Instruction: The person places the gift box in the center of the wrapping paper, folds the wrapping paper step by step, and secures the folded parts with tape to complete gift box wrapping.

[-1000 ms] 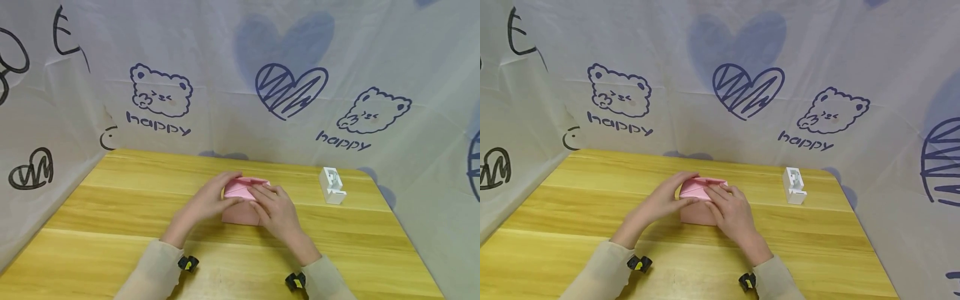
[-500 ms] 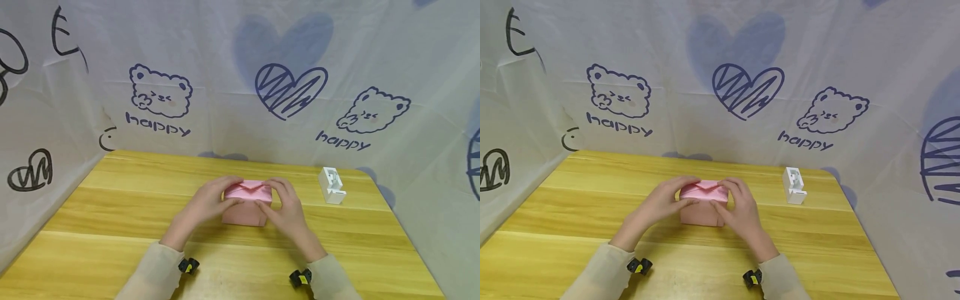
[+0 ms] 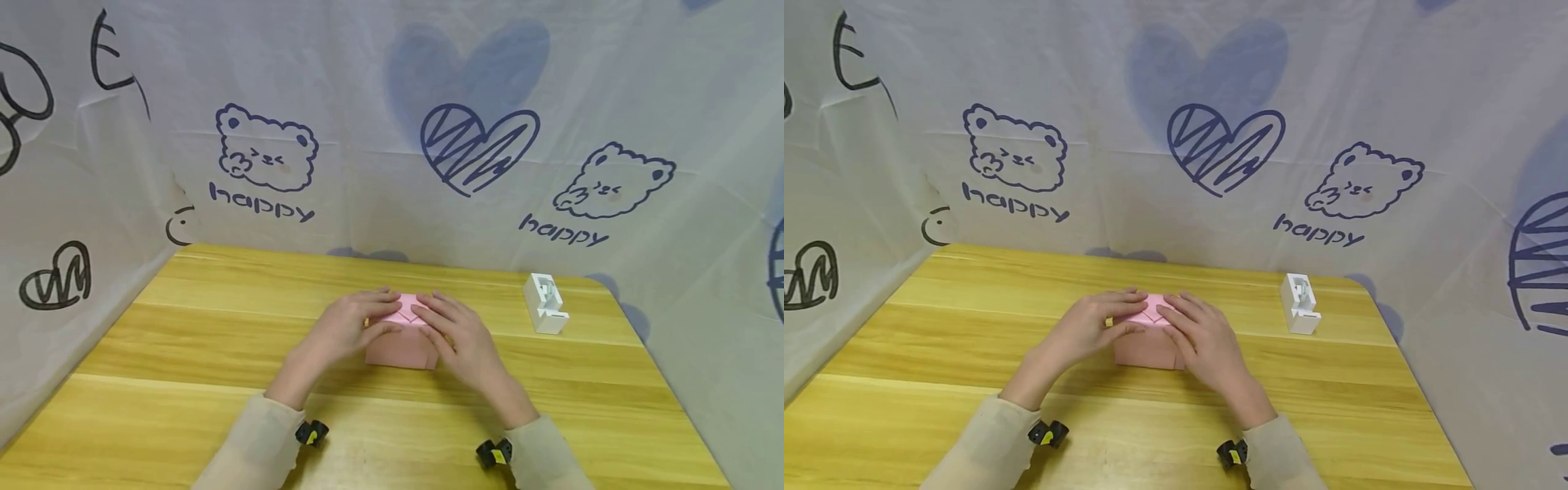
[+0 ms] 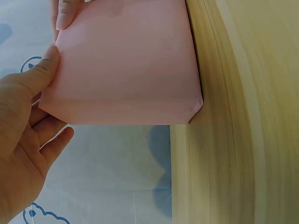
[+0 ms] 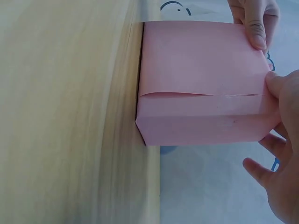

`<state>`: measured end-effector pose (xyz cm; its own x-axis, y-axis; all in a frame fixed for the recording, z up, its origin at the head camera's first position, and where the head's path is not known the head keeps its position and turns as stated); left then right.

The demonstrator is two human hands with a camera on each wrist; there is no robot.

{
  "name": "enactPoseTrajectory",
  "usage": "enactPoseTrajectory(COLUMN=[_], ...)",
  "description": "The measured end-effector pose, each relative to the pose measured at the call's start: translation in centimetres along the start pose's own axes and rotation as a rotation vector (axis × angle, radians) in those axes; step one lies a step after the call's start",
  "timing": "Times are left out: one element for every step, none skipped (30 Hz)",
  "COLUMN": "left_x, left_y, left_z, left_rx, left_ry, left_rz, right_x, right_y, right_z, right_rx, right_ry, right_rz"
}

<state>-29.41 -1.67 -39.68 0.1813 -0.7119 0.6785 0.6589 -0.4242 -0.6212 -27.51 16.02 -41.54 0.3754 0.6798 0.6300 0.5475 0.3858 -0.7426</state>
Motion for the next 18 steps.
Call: enactPoseTrajectory(left_x=[0.0,0.0,0.0,0.0,0.0,0.0,0.1,0.1,0.1,0.1,0.2,0.2,0.2,0.2,0.2,0.2,0.1,0.0], left_y=[0.0,0.0,0.0,0.0,0.0,-0.1,-0.1,-0.1,-0.1,-0.1,-0.1,-0.1,-0.1,0.0,0.1,0.1,0.2,0.4], left_z=[0.0,0.0,0.1,0.1,0.1,0.1,0.0,0.0,0.0,0.0,0.0,0.0,0.0,0.0,0.1,0.2,0.4,0.5], left_rx=[-0.002,-0.005,-0.009,-0.012,-0.014,-0.018,-0.02,-0.026,-0.031,-0.037,-0.045,-0.054,-0.066,-0.081,-0.099,-0.124,-0.153,-0.181], left_ry=[-0.004,-0.009,-0.015,-0.02,-0.025,-0.03,-0.034,-0.037,-0.041,-0.042,-0.043,-0.042,-0.043,-0.046,-0.052,-0.063,-0.08,-0.1], left_rz=[0.001,0.001,0.003,0.005,0.007,0.01,0.014,0.018,0.023,0.027,0.033,0.041,0.051,0.063,0.076,0.088,0.102,0.115], right_x=[0.1,0.1,0.2,0.3,0.3,0.3,0.4,0.4,0.4,0.4,0.5,0.5,0.5,0.5,0.5,0.5,0.5,0.5], right_y=[0.0,0.0,0.0,-0.1,-0.1,-0.1,-0.2,-0.2,-0.2,-0.2,-0.2,-0.2,-0.2,-0.2,-0.1,-0.1,-0.1,0.0], right_z=[-0.1,-0.2,-0.2,-0.3,-0.4,-0.5,-0.6,-0.6,-0.7,-0.8,-0.9,-1.0,-1.0,-1.1,-1.1,-1.1,-1.1,-1.0], right_rx=[0.016,0.034,0.051,0.066,0.081,0.092,0.1,0.106,0.113,0.12,0.126,0.131,0.138,0.144,0.148,0.146,0.143,0.138], right_ry=[0.008,0.015,0.022,0.029,0.036,0.04,0.041,0.038,0.034,0.029,0.022,0.015,0.011,0.009,0.01,0.013,0.014,0.015], right_rz=[0.012,0.025,0.037,0.047,0.058,0.069,0.078,0.088,0.097,0.106,0.114,0.12,0.124,0.127,0.129,0.132,0.135,0.139])
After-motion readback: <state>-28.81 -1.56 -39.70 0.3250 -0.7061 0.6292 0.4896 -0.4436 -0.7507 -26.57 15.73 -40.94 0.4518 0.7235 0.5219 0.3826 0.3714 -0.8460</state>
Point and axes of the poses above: each hand's wrist, its own y-axis away from the middle knuckle, its own x-axis out of the back of the hand, z = x × y, the point moved 7 cm from there along -y, towards the middle knuckle, and after that the axes turned 10 degrees about z, right-handed, at the moved point
